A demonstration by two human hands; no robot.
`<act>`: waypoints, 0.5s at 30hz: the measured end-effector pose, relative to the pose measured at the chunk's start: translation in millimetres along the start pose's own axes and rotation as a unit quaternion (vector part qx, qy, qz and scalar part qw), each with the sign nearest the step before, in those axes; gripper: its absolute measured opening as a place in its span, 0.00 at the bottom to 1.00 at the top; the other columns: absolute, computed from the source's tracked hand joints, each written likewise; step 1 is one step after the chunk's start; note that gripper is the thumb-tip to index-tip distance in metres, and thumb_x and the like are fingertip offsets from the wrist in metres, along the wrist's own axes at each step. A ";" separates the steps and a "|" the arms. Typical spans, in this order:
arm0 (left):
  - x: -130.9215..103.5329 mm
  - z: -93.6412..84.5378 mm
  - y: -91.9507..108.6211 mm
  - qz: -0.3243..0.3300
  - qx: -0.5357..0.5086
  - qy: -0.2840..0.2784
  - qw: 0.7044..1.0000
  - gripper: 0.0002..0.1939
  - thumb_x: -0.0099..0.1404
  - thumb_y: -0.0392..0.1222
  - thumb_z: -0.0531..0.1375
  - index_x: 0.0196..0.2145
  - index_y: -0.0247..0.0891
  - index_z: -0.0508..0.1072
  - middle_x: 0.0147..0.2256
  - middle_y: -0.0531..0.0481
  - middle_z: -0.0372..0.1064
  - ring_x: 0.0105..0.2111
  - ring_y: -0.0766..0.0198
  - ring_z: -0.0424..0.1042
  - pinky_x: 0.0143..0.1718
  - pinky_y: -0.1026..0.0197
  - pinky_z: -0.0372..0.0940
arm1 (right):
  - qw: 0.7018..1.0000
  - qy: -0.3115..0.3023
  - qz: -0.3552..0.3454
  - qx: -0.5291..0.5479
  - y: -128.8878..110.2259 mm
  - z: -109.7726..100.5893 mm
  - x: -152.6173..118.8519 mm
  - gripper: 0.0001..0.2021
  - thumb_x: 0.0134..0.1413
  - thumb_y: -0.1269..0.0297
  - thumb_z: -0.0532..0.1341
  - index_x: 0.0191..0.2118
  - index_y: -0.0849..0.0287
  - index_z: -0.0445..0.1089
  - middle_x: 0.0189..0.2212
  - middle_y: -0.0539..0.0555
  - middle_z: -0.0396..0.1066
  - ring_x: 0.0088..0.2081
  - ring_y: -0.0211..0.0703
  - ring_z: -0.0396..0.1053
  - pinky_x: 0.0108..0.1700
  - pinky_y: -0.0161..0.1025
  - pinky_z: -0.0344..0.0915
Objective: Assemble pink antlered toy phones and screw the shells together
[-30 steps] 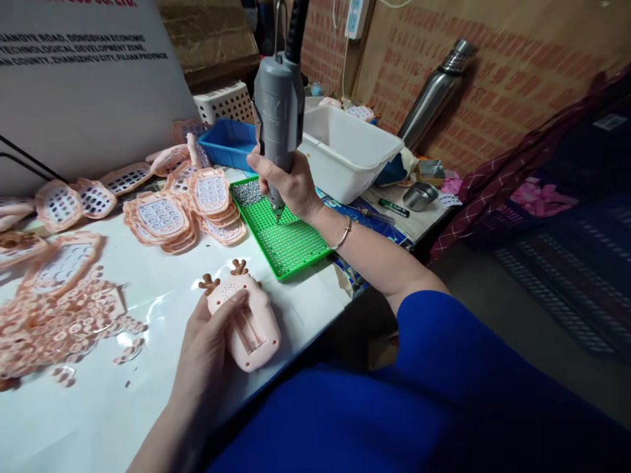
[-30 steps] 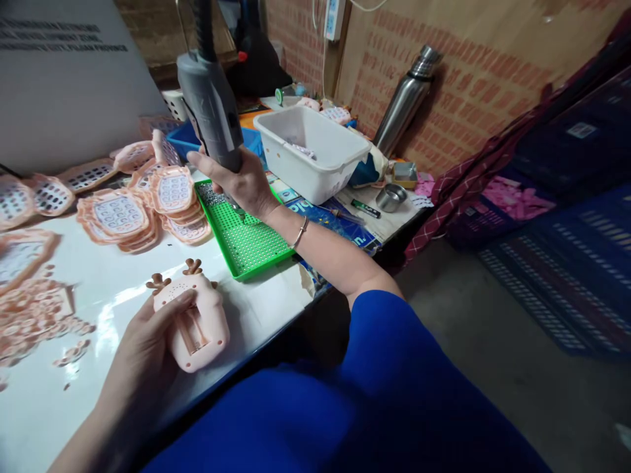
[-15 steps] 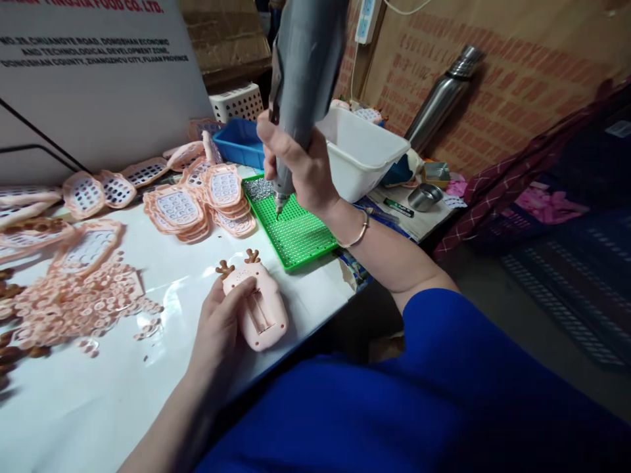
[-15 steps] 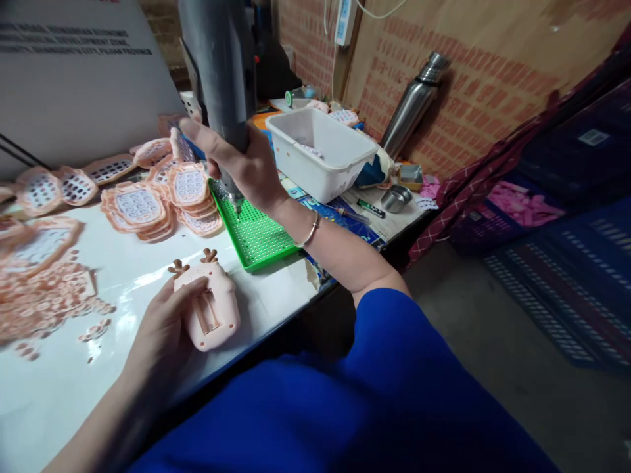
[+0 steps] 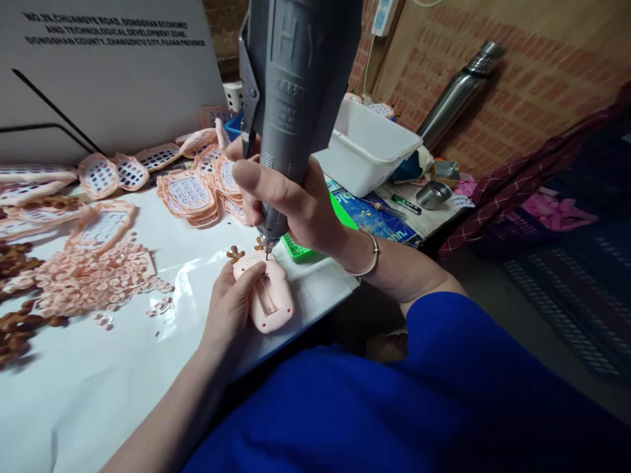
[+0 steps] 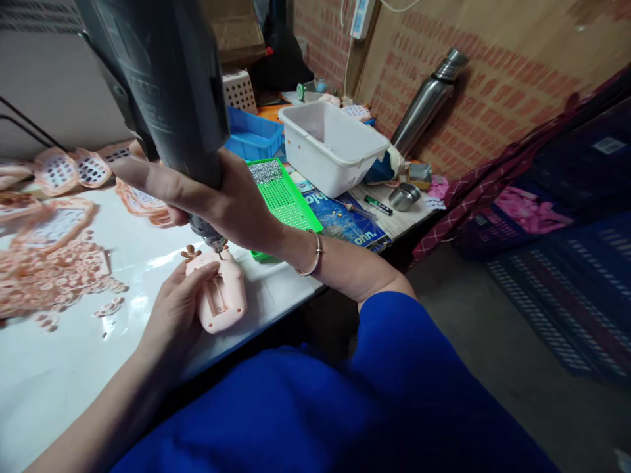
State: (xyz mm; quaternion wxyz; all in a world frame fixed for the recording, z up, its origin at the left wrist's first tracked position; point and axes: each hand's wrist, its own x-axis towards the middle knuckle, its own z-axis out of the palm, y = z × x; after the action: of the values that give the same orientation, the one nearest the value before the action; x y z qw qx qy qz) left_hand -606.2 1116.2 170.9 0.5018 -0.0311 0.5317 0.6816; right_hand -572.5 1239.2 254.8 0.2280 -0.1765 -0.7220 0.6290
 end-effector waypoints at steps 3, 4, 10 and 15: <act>0.0 -0.3 -0.2 0.000 -0.003 0.004 1.000 0.29 0.41 0.47 0.72 0.40 0.35 0.71 0.34 0.50 0.76 0.32 0.59 0.75 0.33 0.62 0.67 | 1.000 -0.008 -0.006 0.011 0.5 -1.2 -1.0 0.14 0.53 0.48 0.65 0.37 0.53 0.68 0.21 0.45 0.60 0.25 0.37 0.63 0.32 0.36 0.67; 0.1 -0.4 -0.2 0.000 -0.003 0.005 1.000 0.28 0.41 0.47 0.72 0.40 0.36 0.71 0.34 0.50 0.76 0.32 0.59 0.75 0.32 0.62 0.67 | 0.999 -0.013 -0.016 0.026 0.8 -1.4 -1.7 0.11 0.55 0.52 0.64 0.36 0.54 0.68 0.21 0.44 0.61 0.24 0.36 0.63 0.31 0.36 0.66; 0.5 -1.4 -0.1 0.004 0.005 0.008 1.000 0.28 0.40 0.47 0.73 0.38 0.35 0.71 0.31 0.51 0.75 0.28 0.63 0.72 0.30 0.64 0.64 | 0.994 -0.042 -0.040 0.089 5.3 1.4 -2.5 0.11 0.54 0.58 0.67 0.32 0.58 0.68 0.20 0.43 0.62 0.23 0.33 0.62 0.28 0.33 0.63; 1.6 -7.2 -3.1 0.005 0.038 -0.007 0.999 0.26 0.42 0.49 0.73 0.36 0.35 0.72 0.27 0.53 0.73 0.27 0.63 0.71 0.30 0.64 0.63 | 0.997 -0.061 0.011 0.052 13.5 7.5 -4.7 0.18 0.49 0.51 0.69 0.26 0.58 0.64 0.18 0.43 0.59 0.21 0.31 0.58 0.24 0.32 0.58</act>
State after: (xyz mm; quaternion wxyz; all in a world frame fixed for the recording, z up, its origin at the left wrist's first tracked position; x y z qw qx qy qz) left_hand -608.3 1111.5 164.8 0.5033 -0.0045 0.5538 0.6633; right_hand -573.1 1232.4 240.2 0.1860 -0.1337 -0.6990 0.6775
